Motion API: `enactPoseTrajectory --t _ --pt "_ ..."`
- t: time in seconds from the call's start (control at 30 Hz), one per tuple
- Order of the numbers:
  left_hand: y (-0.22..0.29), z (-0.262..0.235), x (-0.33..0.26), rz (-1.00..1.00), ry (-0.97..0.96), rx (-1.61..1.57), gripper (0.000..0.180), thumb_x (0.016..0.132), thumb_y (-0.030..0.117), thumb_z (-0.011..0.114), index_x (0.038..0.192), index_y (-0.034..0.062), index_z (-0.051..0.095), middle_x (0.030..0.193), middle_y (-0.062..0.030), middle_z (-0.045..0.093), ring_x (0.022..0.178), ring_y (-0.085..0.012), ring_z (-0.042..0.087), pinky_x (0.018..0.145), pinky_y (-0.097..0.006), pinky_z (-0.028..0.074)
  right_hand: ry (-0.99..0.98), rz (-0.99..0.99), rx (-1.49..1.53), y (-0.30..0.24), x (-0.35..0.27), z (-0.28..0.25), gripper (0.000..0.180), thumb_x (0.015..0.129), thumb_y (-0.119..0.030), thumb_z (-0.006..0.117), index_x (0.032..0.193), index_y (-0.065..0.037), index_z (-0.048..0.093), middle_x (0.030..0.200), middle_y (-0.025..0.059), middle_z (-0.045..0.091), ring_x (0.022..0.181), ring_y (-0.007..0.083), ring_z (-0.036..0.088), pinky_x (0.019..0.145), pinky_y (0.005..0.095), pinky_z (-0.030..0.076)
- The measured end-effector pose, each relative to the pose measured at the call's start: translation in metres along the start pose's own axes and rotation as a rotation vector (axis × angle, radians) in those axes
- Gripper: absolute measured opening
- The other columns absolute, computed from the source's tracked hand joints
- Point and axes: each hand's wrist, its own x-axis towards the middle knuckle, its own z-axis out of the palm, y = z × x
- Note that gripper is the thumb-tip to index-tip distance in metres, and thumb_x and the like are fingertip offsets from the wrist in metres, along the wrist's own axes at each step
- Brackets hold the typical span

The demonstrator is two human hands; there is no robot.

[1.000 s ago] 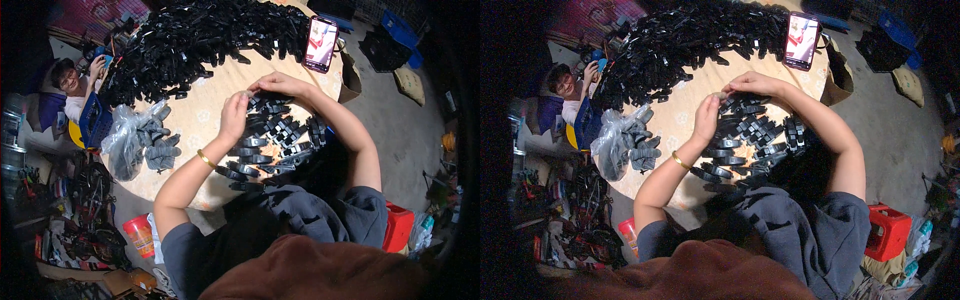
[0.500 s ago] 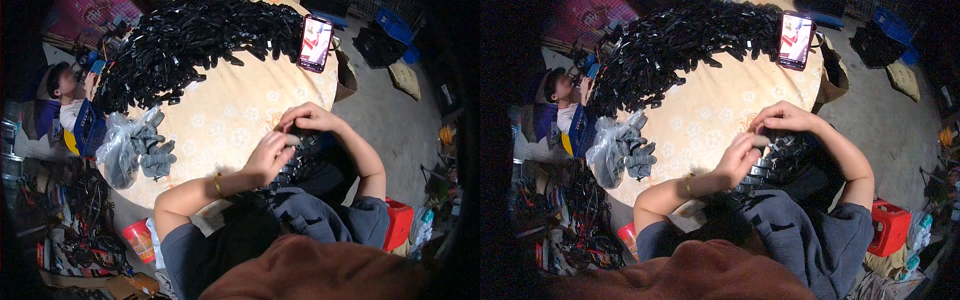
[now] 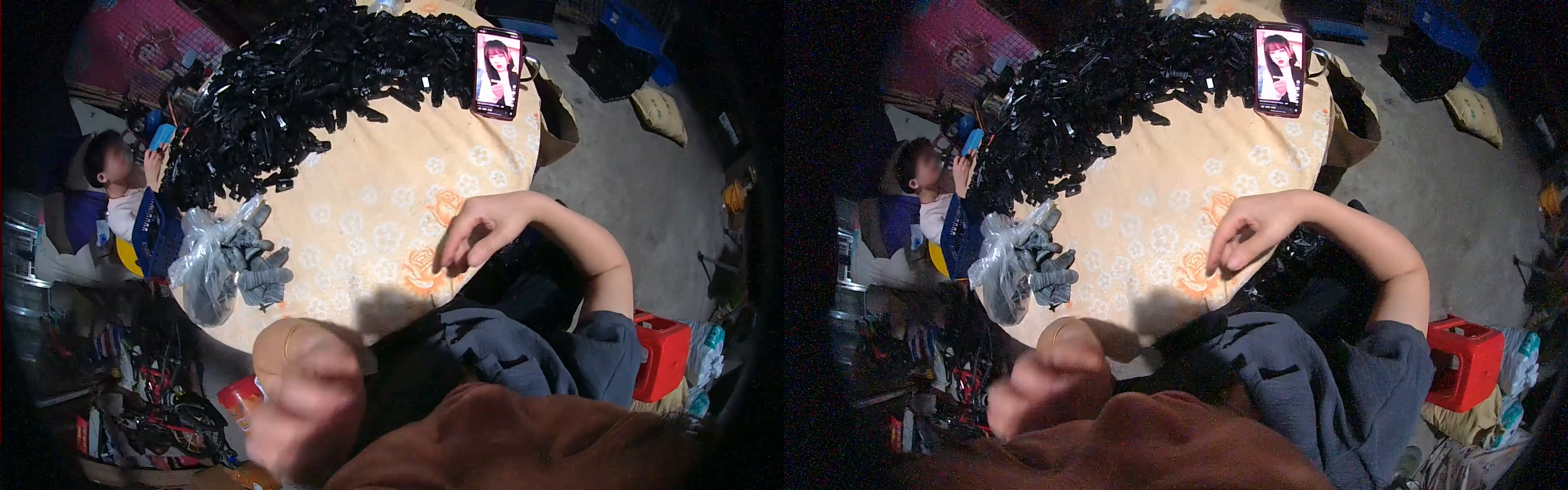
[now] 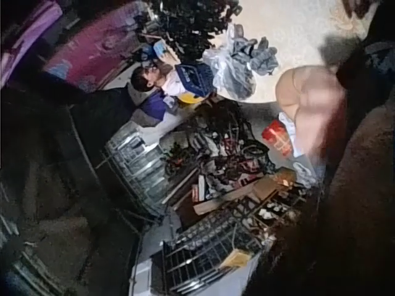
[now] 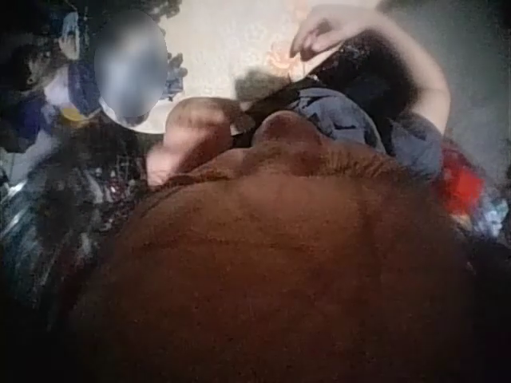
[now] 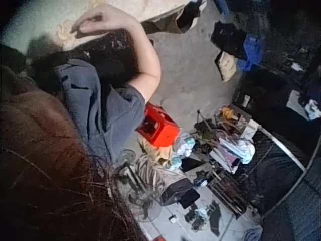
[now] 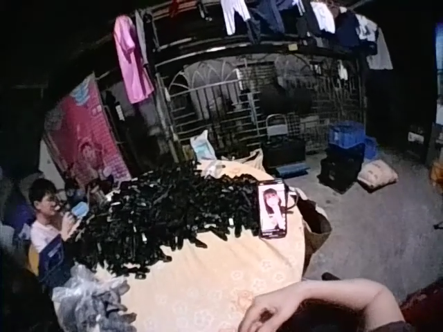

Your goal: The person assembles plastic components by picking pieces from a pile, snapping them together by hand, and arranging the completed pieces into stacks on the table.

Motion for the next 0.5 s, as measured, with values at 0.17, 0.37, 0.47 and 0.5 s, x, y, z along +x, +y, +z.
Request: enactPoseTrajectory --t 0.17,0.37,0.47,0.5 --pt "0.015 -0.005 0.003 0.163 0.035 0.03 0.027 0.076 0.024 0.066 0.099 0.0091 0.063 0.089 -0.0091 0.059 0.083 -0.0296 0.058 0.073 -0.039 0.047 -0.124 0.036 -0.142 -0.024 0.062 0.008 0.036 0.087 -0.018 0.068 0.117 0.001 0.061 0.096 0.0093 0.07 0.087 0.0124 0.064 0.077 0.0259 0.051" --pt "0.015 -0.001 -0.005 0.354 0.131 0.037 0.022 0.077 0.02 0.064 0.096 0.0093 0.062 0.088 -0.008 0.059 0.081 -0.0278 0.058 0.07 -0.038 0.047 0.001 0.003 -0.325 -0.027 0.113 -0.009 0.035 0.085 -0.025 0.07 0.11 0.0 0.066 0.091 0.0075 0.069 0.082 0.012 0.063 0.075 0.0263 0.051" --pt "0.016 0.0 -0.009 0.446 0.187 0.049 0.019 0.078 0.019 0.063 0.095 0.0094 0.062 0.087 -0.0075 0.059 0.08 -0.0269 0.058 0.068 -0.037 0.047 0.039 0.002 -0.386 -0.022 0.129 -0.012 0.035 0.085 -0.024 0.07 0.109 0.001 0.066 0.091 0.0074 0.069 0.083 0.012 0.063 0.075 0.0264 0.051" --pt "0.016 0.0 -0.01 0.482 0.205 0.049 0.019 0.078 0.018 0.063 0.094 0.0094 0.062 0.087 -0.0073 0.058 0.08 -0.0266 0.058 0.068 -0.037 0.047 0.059 -0.008 -0.385 -0.018 0.131 -0.012 0.035 0.085 -0.024 0.07 0.109 0.001 0.066 0.091 0.0075 0.069 0.083 0.0117 0.063 0.075 0.0261 0.051"
